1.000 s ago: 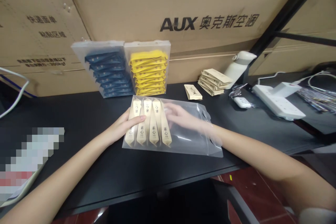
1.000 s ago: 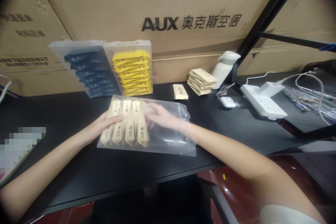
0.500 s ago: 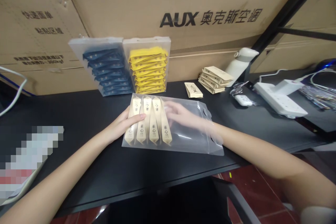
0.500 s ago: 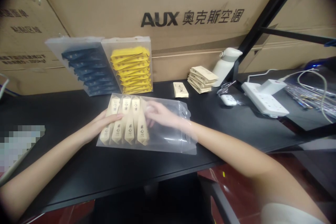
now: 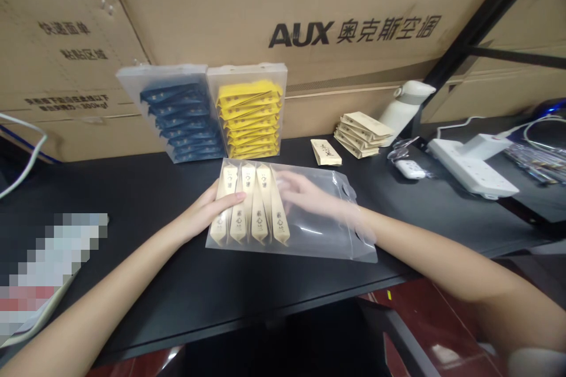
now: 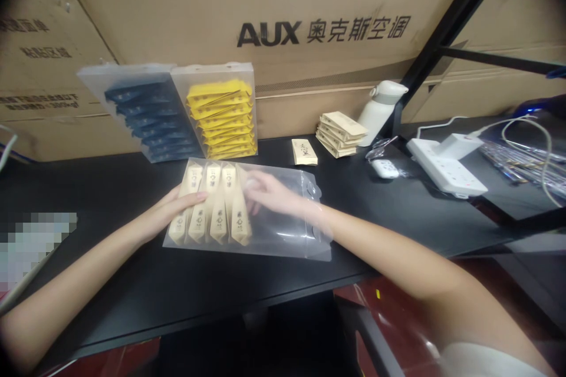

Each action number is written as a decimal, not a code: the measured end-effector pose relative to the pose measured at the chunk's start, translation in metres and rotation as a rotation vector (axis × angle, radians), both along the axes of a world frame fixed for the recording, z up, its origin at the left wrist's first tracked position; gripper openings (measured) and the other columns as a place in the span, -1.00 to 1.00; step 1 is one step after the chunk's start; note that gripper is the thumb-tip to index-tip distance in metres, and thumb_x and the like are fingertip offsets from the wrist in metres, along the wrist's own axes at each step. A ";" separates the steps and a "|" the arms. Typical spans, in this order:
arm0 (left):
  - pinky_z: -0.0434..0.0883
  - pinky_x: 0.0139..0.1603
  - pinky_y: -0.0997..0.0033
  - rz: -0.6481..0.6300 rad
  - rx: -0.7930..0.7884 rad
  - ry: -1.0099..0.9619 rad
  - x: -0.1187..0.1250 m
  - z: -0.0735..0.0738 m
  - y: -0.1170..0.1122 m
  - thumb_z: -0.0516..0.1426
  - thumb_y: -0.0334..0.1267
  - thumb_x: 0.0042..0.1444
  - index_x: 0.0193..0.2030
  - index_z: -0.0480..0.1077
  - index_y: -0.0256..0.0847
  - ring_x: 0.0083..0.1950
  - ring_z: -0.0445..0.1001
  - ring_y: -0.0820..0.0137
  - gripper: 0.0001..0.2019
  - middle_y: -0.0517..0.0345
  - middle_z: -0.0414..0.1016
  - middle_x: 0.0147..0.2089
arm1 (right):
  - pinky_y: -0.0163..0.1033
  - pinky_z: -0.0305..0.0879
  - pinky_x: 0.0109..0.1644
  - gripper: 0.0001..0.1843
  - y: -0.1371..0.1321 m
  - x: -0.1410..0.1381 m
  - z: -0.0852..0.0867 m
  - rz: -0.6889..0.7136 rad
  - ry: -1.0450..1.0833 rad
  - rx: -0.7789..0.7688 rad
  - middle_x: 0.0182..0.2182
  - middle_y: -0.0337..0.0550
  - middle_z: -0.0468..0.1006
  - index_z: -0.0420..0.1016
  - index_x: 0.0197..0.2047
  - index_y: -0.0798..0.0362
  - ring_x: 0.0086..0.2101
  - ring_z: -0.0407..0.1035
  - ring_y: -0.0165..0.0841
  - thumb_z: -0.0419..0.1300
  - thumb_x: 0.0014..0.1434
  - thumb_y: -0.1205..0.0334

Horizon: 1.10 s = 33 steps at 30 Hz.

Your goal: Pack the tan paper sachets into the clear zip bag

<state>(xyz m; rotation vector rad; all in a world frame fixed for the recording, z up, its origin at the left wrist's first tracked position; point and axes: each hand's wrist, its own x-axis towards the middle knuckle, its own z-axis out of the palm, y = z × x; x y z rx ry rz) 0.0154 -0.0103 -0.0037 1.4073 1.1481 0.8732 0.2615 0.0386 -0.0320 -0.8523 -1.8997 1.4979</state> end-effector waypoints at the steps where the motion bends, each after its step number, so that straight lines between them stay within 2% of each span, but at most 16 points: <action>1: 0.33 0.29 -0.02 -0.001 0.002 -0.002 0.000 0.000 0.000 0.27 0.02 0.12 0.28 0.38 -0.16 0.39 0.26 -0.14 -0.39 -0.06 0.36 0.38 | -0.27 0.52 -0.41 -0.66 0.000 0.000 0.001 -0.003 -0.004 0.004 -0.20 -0.08 0.59 0.36 0.12 0.08 -0.40 0.53 -0.38 0.15 0.30 0.24; 6: 0.30 0.32 -0.01 -0.004 -0.003 -0.014 0.001 0.000 -0.001 0.27 0.00 0.13 0.26 0.41 -0.15 0.40 0.25 -0.11 -0.42 -0.03 0.36 0.38 | -0.27 0.53 -0.40 -0.67 -0.001 0.000 0.002 -0.002 -0.008 0.007 -0.23 -0.11 0.60 0.37 0.12 0.06 -0.41 0.52 -0.38 0.15 0.30 0.22; 13: 0.37 0.27 -0.08 0.030 0.013 -0.010 0.000 0.000 -0.001 0.29 0.01 0.10 0.25 0.43 -0.13 0.34 0.33 -0.15 -0.41 -0.05 0.50 0.27 | -0.20 0.55 -0.37 -0.60 0.000 0.000 0.001 0.005 -0.009 0.008 -0.18 -0.05 0.60 0.31 0.19 0.10 -0.40 0.54 -0.34 0.14 0.30 0.22; 24: 0.33 0.30 -0.07 0.004 0.036 -0.009 0.000 -0.001 0.001 0.28 0.00 0.12 0.25 0.43 -0.12 0.34 0.34 -0.12 -0.43 -0.02 0.47 0.30 | -0.26 0.51 -0.39 -0.58 0.003 0.001 -0.002 0.034 0.036 -0.036 -0.18 -0.06 0.60 0.34 0.18 0.07 -0.35 0.54 -0.34 0.17 0.29 0.17; 33: 0.28 0.33 -0.08 0.017 0.015 -0.010 0.000 -0.002 0.000 0.29 0.01 0.10 0.25 0.43 -0.17 0.37 0.30 -0.13 -0.40 -0.05 0.41 0.35 | -0.24 0.55 -0.34 -0.58 0.003 0.001 0.005 0.040 0.044 -0.129 -0.20 -0.06 0.60 0.42 0.12 0.09 -0.34 0.53 -0.34 0.21 0.26 0.09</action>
